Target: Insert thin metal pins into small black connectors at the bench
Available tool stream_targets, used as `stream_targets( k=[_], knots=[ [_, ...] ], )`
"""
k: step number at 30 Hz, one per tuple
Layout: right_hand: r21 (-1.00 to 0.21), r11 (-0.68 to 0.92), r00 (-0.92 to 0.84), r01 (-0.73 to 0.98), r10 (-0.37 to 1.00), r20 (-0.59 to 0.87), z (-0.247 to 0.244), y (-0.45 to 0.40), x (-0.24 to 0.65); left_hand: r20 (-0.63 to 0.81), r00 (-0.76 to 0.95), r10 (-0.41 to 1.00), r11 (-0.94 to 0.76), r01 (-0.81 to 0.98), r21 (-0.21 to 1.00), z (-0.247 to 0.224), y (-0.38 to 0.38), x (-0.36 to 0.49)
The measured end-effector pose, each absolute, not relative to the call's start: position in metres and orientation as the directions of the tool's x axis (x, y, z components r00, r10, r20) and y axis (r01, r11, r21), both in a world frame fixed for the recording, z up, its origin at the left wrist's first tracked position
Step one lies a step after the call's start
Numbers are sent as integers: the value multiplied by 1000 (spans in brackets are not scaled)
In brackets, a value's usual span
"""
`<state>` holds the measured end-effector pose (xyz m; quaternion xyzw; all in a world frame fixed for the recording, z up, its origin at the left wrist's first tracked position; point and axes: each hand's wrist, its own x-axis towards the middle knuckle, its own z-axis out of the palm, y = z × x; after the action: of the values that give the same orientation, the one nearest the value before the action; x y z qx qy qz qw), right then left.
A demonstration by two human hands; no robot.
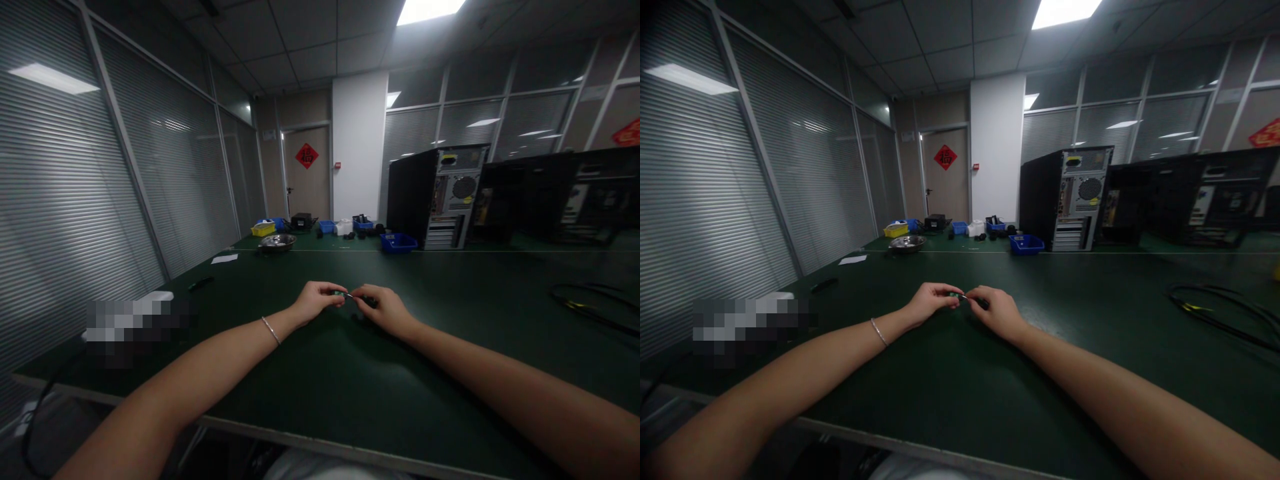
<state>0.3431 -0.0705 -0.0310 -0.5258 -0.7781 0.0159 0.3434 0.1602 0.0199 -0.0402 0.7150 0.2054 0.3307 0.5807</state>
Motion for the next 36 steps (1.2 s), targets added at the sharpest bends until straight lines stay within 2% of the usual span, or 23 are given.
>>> stream_targets(
  k=[11, 26, 36],
  knots=[
    [-387, 444, -214, 808, 834, 509, -29, -72, 342, 205, 692, 693, -158, -131, 979, -40, 19, 161],
    [-387, 422, -188, 820, 836, 515, -33, -70, 342, 208, 683, 701, -178, -115, 977, -36, 14, 160],
    [-390, 442, -207, 808, 832, 514, -32, -68, 343, 201, 690, 695, -118, -167, 979, -41, 18, 162]
  ],
)
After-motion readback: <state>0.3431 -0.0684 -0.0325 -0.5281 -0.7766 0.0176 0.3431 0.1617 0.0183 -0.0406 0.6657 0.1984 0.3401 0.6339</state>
